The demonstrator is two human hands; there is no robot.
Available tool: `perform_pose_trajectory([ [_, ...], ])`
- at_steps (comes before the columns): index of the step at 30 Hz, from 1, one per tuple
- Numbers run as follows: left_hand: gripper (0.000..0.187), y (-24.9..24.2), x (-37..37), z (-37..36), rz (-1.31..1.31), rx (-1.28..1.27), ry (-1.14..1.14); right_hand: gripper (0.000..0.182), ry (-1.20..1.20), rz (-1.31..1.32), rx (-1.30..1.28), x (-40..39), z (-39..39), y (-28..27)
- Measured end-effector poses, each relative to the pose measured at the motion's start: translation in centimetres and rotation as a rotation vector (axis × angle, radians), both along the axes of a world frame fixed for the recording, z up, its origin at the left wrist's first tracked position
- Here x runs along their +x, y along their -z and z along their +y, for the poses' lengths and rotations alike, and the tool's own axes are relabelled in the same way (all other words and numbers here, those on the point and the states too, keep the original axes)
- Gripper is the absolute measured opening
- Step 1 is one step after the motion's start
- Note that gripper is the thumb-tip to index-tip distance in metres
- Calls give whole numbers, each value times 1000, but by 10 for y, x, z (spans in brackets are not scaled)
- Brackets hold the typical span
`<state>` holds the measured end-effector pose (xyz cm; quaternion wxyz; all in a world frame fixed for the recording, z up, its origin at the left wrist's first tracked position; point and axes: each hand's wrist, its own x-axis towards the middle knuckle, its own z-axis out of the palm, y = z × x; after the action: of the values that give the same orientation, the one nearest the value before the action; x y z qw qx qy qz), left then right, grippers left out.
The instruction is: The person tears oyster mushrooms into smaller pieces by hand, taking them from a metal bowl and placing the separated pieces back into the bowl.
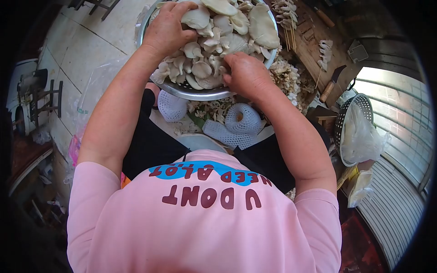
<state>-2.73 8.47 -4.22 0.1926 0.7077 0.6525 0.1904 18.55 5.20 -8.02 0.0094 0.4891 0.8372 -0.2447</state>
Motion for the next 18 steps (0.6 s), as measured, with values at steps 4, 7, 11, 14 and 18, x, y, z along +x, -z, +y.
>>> perform_pose_trajectory([
  [4, 48, 15, -1, 23, -75, 194, -10, 22, 6, 91, -11, 4, 9, 0],
  [7, 45, 15, 1, 33, -75, 174, -83, 22, 98, 213, -88, 9, 15, 1],
  [11, 48, 26, 0, 29, 40, 229, 61, 17, 283, 408, -329, 20, 15, 12],
  [14, 49, -9, 3, 3, 89, 199, 16, 10, 455, 653, -640, 20, 6, -2],
  [18, 39, -30, 20, -20, 11, 485, 12, 20, 691, 983, -769, 23, 6, -15],
])
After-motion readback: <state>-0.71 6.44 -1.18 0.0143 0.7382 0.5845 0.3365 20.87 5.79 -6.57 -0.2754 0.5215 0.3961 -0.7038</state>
